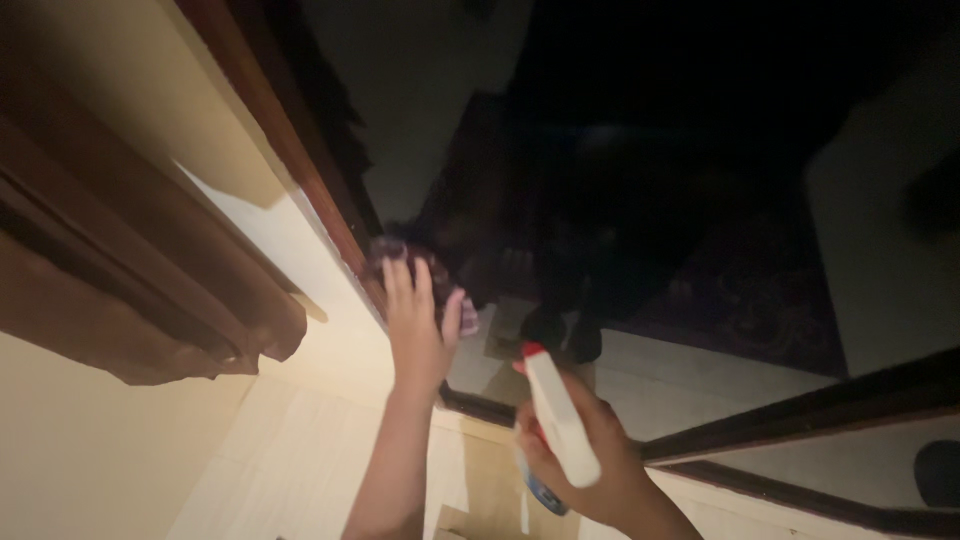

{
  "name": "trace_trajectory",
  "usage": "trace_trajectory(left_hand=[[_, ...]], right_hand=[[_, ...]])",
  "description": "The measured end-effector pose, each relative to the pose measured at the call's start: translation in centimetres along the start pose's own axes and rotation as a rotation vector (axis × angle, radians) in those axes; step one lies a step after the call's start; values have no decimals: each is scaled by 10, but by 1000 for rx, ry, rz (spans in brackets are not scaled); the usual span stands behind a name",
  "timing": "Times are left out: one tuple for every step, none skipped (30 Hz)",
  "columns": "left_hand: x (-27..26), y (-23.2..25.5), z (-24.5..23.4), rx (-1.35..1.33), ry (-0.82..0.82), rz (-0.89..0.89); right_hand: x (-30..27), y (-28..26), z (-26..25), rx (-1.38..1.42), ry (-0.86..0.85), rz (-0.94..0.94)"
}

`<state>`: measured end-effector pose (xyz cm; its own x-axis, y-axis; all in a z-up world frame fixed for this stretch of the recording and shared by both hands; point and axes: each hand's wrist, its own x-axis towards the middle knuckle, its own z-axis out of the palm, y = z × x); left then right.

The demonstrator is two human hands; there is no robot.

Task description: The person wipes the surface of a large mirror with a cloth while holding a spray bottle in the other hand.

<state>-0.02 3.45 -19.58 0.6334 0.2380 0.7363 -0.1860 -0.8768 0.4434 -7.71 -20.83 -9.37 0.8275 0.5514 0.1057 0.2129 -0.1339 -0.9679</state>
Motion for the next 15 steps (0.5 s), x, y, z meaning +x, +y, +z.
trace_trajectory(left_hand=[[19, 6, -9, -9, 32, 35], [37, 14, -19, 4, 73, 42], [55, 22, -27, 16, 113, 49], [73, 30, -34, 20, 129, 49], [91, 36, -41, 24, 144, 48], [107, 44, -46, -4, 177, 66], [122, 53, -49, -34, 210, 85], [135, 60, -48, -44, 236, 112], [146, 68, -43, -55, 262, 139], [147, 78, -39, -33, 247, 164], [147, 87, -32, -12, 232, 188], [142, 97, -25, 40, 177, 212], [130, 105, -18, 52, 20, 160], [117, 112, -10, 74, -135, 106], [95, 116, -4, 51, -394, -20]], right_hand=[[-6, 10, -4, 7, 10, 58], [-13, 21, -8, 14, 22, 115], [-20, 31, -12, 20, 33, 173], [-28, 41, -14, 61, 57, 194], [-36, 51, -16, 102, 81, 216], [-41, 59, -19, 141, 106, 236], [-45, 64, -22, 146, 142, 243], [-49, 68, -25, 150, 180, 249], [-52, 71, -29, 155, 219, 254], [-53, 75, -31, 79, 248, 186], [-53, 78, -33, 3, 277, 118], [-53, 81, -36, -72, 306, 48], [-54, 85, -40, -55, 310, 14], [-55, 88, -43, -39, 313, -21], [-55, 91, -46, -23, 315, -56]])
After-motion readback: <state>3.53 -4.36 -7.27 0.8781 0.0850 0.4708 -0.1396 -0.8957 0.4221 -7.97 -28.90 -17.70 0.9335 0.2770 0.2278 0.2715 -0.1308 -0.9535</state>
